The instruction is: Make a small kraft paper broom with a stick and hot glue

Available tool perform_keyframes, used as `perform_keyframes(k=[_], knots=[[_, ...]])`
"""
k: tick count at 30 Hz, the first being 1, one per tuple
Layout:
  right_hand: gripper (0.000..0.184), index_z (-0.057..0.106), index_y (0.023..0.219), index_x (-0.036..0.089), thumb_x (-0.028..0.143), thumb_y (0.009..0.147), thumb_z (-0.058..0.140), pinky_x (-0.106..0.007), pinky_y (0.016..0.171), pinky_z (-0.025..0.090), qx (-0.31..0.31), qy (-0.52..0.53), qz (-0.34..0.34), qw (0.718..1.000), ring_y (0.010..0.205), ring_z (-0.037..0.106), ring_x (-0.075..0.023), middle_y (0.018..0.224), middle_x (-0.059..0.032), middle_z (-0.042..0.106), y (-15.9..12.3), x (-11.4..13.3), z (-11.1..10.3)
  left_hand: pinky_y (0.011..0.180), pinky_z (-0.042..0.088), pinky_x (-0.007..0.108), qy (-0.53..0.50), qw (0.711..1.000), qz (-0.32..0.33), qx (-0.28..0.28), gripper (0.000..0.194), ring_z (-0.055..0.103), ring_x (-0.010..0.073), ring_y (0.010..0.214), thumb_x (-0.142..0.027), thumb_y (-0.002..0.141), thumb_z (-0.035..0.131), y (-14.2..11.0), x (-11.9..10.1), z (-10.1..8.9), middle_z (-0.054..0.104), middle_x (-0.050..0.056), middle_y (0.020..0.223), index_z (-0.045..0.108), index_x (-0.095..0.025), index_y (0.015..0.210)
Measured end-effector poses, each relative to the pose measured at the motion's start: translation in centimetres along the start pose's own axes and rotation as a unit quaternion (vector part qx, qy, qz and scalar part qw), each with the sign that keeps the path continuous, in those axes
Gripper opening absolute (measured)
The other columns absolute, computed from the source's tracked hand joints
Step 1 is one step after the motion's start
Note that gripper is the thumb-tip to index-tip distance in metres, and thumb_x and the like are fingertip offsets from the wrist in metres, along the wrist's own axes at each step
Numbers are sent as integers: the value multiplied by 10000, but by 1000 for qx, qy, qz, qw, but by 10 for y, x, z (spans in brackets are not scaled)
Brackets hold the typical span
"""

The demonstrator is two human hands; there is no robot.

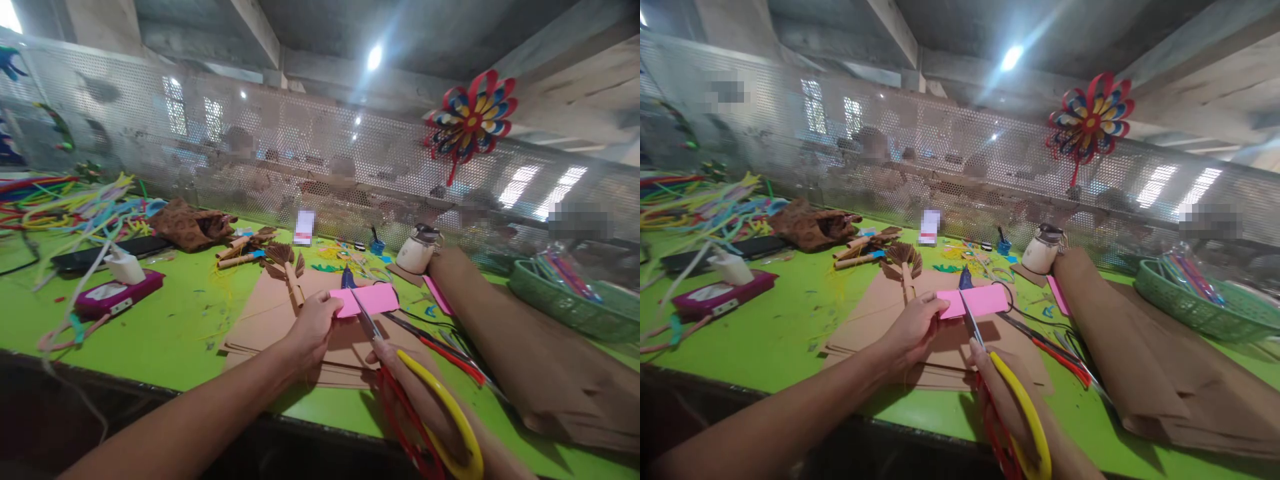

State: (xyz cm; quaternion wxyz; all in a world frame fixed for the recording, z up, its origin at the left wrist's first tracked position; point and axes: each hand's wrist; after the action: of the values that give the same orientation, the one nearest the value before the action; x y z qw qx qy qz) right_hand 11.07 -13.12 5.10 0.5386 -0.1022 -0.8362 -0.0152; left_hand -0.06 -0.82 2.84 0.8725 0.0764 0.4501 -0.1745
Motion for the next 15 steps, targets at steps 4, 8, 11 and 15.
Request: perform_keyframes(k=[4, 8, 11, 15], knots=[[269, 540, 1114, 189, 316, 883, 487, -376, 801, 489, 7, 7, 19, 1000, 945, 563, -177, 1151, -71, 545, 5, 1, 0, 590, 497, 274, 34, 999, -1, -19, 76, 585, 170, 694, -96, 633, 545, 2, 2, -2, 635, 85, 770, 580, -128, 692], [339, 607, 903, 155, 449, 873, 442, -263, 590, 496, 10, 21, 44, 999, 668, 594, -132, 805, -30, 630, 10, -1, 3, 588, 493, 275, 34, 999, 3, -16, 76, 576, 169, 682, -95, 632, 534, 5, 6, -4, 625, 78, 744, 582, -141, 667], [474, 595, 760, 152, 584, 821, 410, -200, 424, 404, 17, 39, 63, 997, 450, 521, -105, 505, 12, 537, 11, -2, 6, 590, 490, 278, 24, 1000, 3, -12, 70, 563, 162, 658, -96, 623, 534, 6, 9, -4, 614, 67, 711, 570, -155, 635], [517, 579, 802, 154, 636, 797, 390, -180, 376, 359, 29, 67, 82, 994, 376, 463, -78, 492, 18, 528, 10, -6, 6, 598, 486, 277, 24, 1000, -1, -19, 74, 551, 151, 637, -87, 615, 539, 4, 10, -4, 599, 53, 684, 542, -159, 630]])
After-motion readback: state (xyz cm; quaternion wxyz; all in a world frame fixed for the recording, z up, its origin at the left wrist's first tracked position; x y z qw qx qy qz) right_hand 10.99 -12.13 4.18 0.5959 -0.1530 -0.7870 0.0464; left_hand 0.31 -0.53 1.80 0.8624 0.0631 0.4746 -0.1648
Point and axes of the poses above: each hand's wrist, its own y-axis towards the middle knuckle, its own z-axis out of the palm, x = y × z
